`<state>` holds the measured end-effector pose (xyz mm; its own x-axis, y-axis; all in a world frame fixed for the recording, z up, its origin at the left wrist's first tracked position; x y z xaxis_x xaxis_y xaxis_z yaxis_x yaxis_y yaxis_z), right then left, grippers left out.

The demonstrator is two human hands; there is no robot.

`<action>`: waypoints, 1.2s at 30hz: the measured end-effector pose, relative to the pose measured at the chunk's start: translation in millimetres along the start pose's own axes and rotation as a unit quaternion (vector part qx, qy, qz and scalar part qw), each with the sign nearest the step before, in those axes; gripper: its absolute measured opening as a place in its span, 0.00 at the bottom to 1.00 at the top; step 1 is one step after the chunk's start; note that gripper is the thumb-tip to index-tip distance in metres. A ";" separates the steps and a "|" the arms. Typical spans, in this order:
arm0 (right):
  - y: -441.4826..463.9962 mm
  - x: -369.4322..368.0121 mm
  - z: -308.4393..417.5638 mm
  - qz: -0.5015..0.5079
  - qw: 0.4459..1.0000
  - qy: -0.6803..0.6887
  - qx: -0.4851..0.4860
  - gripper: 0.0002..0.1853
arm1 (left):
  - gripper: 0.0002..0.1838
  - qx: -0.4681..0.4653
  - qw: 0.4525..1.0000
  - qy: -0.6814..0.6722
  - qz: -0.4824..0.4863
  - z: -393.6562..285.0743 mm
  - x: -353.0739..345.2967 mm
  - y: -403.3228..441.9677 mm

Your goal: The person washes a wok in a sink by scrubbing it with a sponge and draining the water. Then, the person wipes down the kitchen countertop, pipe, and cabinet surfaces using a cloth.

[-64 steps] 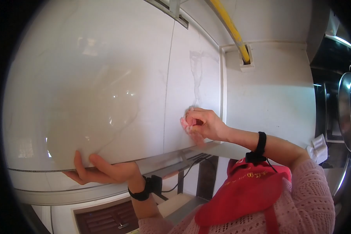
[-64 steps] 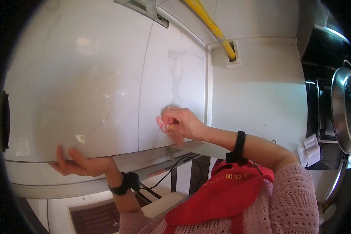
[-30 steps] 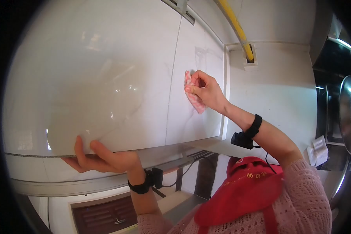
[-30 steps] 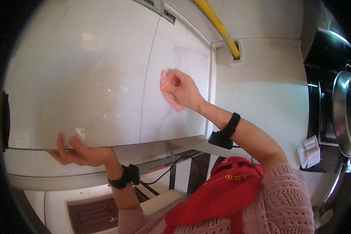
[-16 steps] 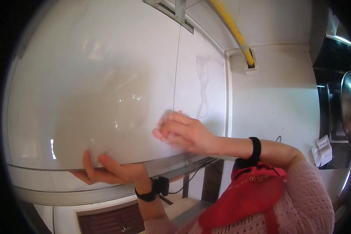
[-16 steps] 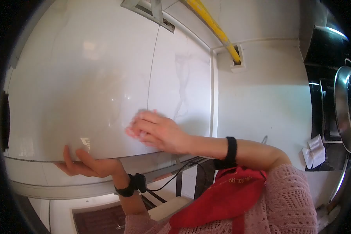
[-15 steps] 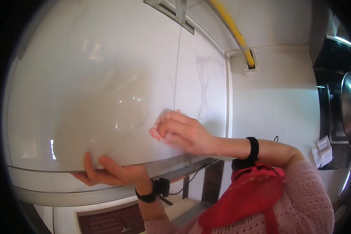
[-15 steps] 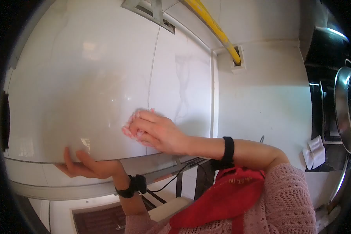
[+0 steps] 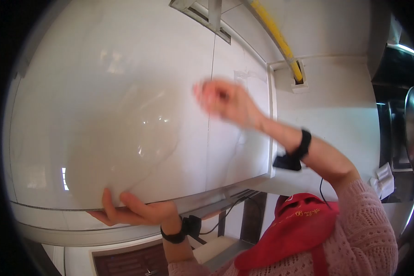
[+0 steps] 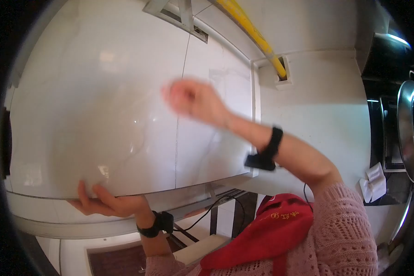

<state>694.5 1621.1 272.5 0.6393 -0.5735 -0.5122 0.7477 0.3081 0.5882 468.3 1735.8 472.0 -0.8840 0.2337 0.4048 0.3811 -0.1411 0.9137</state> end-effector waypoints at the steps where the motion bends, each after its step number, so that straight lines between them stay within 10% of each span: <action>1: -26.1 -33.9 3.7 0.066 0.997 0.027 0.020 0.02 | 0.20 0.003 1.000 -0.002 -0.001 -0.1 -0.7 -0.4; 2: -51.2 -68.1 28.5 0.099 0.975 -0.155 0.127 0.01 | 0.19 0.006 1.000 -0.003 -0.002 0.0 0.0 -0.9; 7: -87.1 -118.4 28.8 0.146 0.956 -0.226 0.116 0.03 | 0.20 0.011 0.999 0.042 0.003 1.7 1.7 -1.7; 12: 8.9 -72.4 66.4 0.000 0.952 -0.222 0.209 0.06 | 0.21 0.006 1.000 0.005 0.011 -1.6 -2.4 -2.9; 16: 103.9 15.2 58.1 -0.046 0.970 -0.232 0.065 0.09 | 0.21 -0.022 0.996 0.075 0.034 4.0 2.2 -5.7; 19: 80.9 -6.5 57.1 -0.006 0.989 -0.146 0.023 0.08 | 0.20 -0.013 1.000 0.023 0.008 -2.9 -1.9 0.4; 22: 8.1 -69.1 50.5 0.112 0.963 -0.162 0.184 0.09 | 0.20 0.000 1.000 0.015 0.005 -2.5 -0.2 0.0; 29: -130.6 -100.5 -15.4 0.138 0.955 -0.262 -0.030 0.11 | 0.20 0.012 0.999 0.033 0.005 -1.4 -1.2 0.6; 32: -102.4 -68.9 7.6 0.063 0.959 -0.270 0.064 0.09 | 0.20 0.028 0.999 0.009 -0.013 -3.3 -1.6 -0.9; 34: -77.3 -26.7 -25.9 0.023 0.990 0.014 -0.138 0.05 | 0.20 0.027 0.999 0.012 -0.013 -1.7 0.0 -1.7; 36: -31.8 34.1 -33.5 -0.061 0.992 -0.043 -0.098 0.03 | 0.20 0.022 1.000 -0.002 -0.010 -0.7 -0.2 -2.4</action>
<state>698.6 1617.2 215.4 0.5304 -0.6757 -0.5120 0.8446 0.3695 0.3874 467.4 1735.5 469.7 -0.8899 0.2407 0.3874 0.3756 -0.0951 0.9219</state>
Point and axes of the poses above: each hand's wrist, its own y-axis towards the middle knuckle, its own x-axis out of the back of the hand, z = x × y, the point moved 9 cm from there along y, towards the middle knuckle, and after that the axes turned 13 degrees about z, right-handed, at the moved point
